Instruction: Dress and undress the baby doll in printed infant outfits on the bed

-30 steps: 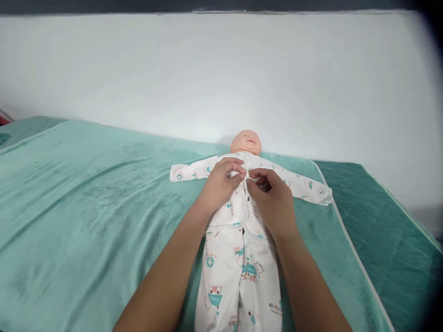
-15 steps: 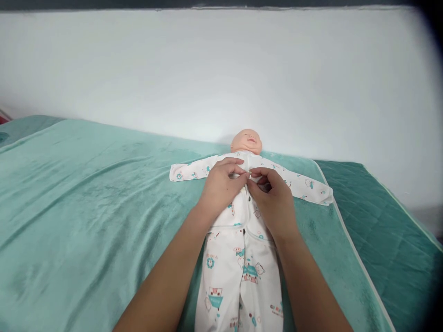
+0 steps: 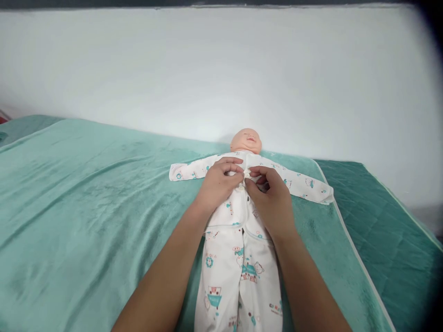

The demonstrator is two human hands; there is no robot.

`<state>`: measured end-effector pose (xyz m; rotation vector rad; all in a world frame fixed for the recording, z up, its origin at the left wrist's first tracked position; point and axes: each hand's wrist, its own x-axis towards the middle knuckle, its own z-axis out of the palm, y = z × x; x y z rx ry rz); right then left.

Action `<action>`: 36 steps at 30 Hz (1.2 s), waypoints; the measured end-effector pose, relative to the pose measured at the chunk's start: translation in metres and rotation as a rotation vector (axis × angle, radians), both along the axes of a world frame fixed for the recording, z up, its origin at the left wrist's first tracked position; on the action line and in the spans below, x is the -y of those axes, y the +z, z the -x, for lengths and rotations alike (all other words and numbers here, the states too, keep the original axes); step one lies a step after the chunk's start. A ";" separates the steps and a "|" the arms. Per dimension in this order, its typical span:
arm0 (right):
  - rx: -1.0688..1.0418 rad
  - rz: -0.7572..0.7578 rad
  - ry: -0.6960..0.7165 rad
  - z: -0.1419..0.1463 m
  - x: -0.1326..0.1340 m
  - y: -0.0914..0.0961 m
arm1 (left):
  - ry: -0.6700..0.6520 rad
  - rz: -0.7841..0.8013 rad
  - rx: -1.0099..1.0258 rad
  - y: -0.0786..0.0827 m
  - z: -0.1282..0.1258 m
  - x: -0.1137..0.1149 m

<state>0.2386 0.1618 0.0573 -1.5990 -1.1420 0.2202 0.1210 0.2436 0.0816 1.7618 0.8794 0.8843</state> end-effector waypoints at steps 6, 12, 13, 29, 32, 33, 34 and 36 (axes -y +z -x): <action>-0.044 -0.065 -0.002 0.001 0.001 0.000 | -0.058 0.001 0.034 -0.003 0.004 -0.004; -0.112 -0.093 -0.046 0.001 0.001 -0.002 | -0.020 0.004 0.154 -0.015 -0.003 -0.007; -0.094 -0.108 -0.059 0.002 0.002 -0.003 | -0.005 -0.012 0.166 -0.016 -0.004 -0.007; 0.519 0.119 -0.210 0.040 0.050 -0.017 | -0.009 -0.357 0.097 -0.042 0.028 0.034; 0.490 0.191 -0.223 0.040 0.041 -0.011 | -0.003 -0.397 0.060 -0.038 0.020 0.028; 0.462 0.207 -0.211 0.038 0.038 -0.009 | -0.009 -0.395 0.049 -0.036 0.018 0.026; 0.427 0.222 -0.196 0.036 0.036 -0.007 | -0.018 -0.390 0.041 -0.035 0.017 0.024; 0.367 0.245 -0.166 0.030 0.035 -0.003 | -0.042 -0.377 0.032 -0.032 0.016 0.022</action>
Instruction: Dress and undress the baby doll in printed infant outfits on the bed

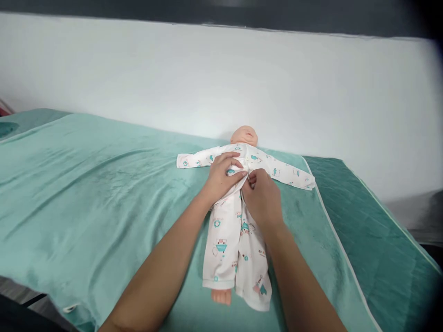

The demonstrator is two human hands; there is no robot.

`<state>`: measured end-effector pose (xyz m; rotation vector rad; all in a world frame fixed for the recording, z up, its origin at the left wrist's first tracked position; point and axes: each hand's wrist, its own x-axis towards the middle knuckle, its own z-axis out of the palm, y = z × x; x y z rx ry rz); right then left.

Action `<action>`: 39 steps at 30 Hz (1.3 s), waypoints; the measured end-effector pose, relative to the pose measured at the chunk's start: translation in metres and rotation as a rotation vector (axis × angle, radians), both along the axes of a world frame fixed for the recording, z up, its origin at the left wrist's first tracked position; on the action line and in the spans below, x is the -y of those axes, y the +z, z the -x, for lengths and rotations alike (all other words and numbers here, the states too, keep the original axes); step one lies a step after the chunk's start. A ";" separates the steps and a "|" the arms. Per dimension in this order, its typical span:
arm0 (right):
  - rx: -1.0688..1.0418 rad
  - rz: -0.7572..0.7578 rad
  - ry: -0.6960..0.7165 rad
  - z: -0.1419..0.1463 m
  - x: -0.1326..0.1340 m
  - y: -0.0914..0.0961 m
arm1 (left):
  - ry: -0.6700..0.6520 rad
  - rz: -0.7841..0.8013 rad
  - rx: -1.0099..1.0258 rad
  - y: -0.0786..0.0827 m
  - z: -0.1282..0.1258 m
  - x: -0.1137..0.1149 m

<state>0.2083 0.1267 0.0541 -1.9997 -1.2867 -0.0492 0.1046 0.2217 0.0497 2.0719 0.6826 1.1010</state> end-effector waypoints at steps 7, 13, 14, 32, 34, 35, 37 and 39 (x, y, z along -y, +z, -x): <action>-0.412 0.005 0.247 -0.032 0.008 0.014 | -0.070 0.076 0.004 0.005 0.005 -0.002; -1.023 -0.222 0.320 -0.045 0.008 0.018 | -0.140 0.090 -0.003 0.011 0.008 0.000; -1.053 -0.243 0.322 -0.043 0.008 0.018 | -0.156 0.075 0.001 0.012 0.009 0.001; -0.738 -0.263 0.232 -0.012 0.015 0.006 | -0.158 0.096 0.006 0.010 0.012 0.005; -0.728 -0.258 0.241 -0.012 0.015 0.005 | -0.147 0.091 0.006 0.009 0.011 0.005; -0.720 -0.253 0.243 -0.012 0.014 0.005 | -0.141 0.086 0.003 0.009 0.011 0.005; -0.704 -0.240 0.246 -0.011 0.014 0.004 | -0.134 0.077 -0.006 0.008 0.011 0.005; -0.688 -0.233 0.248 -0.011 0.014 0.002 | -0.136 0.074 -0.011 0.008 0.011 0.005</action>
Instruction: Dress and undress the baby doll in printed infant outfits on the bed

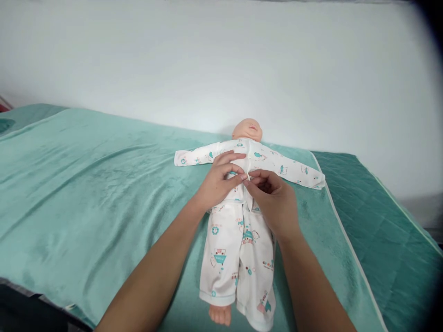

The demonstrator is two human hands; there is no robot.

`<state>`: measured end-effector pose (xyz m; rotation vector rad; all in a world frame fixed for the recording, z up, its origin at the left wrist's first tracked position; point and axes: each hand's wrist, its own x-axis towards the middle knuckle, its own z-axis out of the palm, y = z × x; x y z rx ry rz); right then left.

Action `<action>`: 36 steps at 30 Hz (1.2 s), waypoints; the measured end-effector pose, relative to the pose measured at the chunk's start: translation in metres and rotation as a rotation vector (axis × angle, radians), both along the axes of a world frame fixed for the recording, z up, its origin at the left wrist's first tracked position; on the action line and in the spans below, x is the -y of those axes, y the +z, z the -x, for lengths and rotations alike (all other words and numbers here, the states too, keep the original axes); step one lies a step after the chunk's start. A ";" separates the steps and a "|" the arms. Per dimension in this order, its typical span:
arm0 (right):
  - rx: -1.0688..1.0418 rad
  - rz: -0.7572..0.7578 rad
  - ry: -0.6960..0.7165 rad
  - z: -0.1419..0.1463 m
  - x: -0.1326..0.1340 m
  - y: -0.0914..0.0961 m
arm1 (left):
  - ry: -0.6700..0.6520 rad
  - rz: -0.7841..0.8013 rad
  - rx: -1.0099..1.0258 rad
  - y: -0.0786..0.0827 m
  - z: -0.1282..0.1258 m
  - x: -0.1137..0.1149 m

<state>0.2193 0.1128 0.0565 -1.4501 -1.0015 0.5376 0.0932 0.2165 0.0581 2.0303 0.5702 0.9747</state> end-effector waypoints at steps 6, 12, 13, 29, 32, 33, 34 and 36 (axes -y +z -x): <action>0.136 0.010 -0.021 0.003 -0.001 -0.001 | -0.018 0.035 0.006 0.001 0.001 0.003; 0.235 0.030 -0.053 0.007 0.000 0.000 | -0.013 0.057 -0.005 0.001 0.001 0.003; 0.237 0.028 -0.051 0.007 0.000 0.000 | -0.025 0.060 -0.007 0.001 0.001 0.002; 0.174 -0.230 -0.090 -0.001 0.006 -0.015 | 0.076 -0.022 0.082 -0.016 0.008 0.014; 0.375 -0.240 -0.061 -0.003 0.011 -0.023 | 0.160 -0.044 0.081 -0.026 0.024 0.030; 0.429 -0.235 -0.044 -0.003 0.013 -0.027 | 0.186 -0.066 0.059 -0.030 0.031 0.037; 0.466 -0.225 -0.022 -0.003 0.016 -0.030 | 0.209 -0.092 0.030 -0.033 0.039 0.044; 0.480 -0.197 0.022 -0.001 0.025 -0.037 | 0.238 -0.146 -0.036 -0.040 0.055 0.057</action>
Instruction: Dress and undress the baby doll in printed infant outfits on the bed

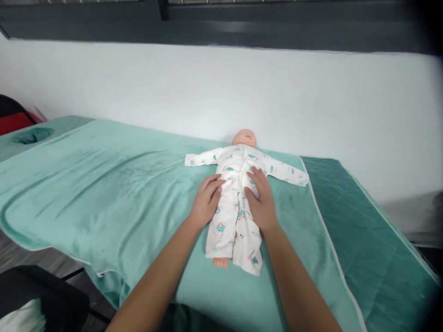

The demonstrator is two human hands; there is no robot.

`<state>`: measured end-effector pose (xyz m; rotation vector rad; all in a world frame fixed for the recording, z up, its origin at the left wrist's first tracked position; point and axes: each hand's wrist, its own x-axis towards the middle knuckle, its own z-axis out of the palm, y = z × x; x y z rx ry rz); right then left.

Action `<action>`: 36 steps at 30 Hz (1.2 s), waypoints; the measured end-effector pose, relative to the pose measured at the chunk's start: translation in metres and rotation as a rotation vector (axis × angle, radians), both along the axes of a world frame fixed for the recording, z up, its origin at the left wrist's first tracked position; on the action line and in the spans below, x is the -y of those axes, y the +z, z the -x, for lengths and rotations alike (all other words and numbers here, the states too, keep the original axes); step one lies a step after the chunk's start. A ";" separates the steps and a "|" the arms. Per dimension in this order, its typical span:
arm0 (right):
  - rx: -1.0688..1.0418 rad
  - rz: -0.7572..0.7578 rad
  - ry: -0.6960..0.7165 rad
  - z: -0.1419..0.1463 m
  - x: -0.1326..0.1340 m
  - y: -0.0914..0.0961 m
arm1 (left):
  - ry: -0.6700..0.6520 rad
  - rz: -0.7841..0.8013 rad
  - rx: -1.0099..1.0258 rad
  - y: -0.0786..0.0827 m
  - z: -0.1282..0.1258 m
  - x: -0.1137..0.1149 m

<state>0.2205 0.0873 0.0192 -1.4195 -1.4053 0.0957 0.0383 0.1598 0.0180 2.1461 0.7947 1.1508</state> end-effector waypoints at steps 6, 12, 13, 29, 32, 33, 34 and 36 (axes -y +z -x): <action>-0.087 0.047 -0.007 0.011 0.043 -0.020 | 0.071 -0.168 -0.075 -0.016 0.021 0.014; -0.072 0.155 -0.427 0.011 0.053 -0.032 | 0.236 -0.057 -0.290 -0.018 0.013 0.004; -0.070 0.191 -0.466 0.010 0.050 -0.032 | 0.251 -0.059 -0.328 -0.018 0.012 0.003; -0.006 0.297 -0.237 -0.022 0.058 -0.035 | 0.238 -0.291 -0.265 -0.018 0.038 0.016; 0.048 0.282 -0.269 -0.022 0.048 -0.035 | 0.221 -0.447 -0.228 -0.014 0.028 0.011; 0.073 0.267 -0.286 -0.022 0.045 -0.035 | 0.224 -0.481 -0.217 -0.013 0.023 0.008; 0.093 0.250 -0.301 -0.021 0.042 -0.035 | 0.230 -0.508 -0.206 -0.011 0.019 0.005; 0.116 0.222 -0.320 -0.021 0.040 -0.035 | 0.223 -0.542 -0.180 -0.007 0.009 0.001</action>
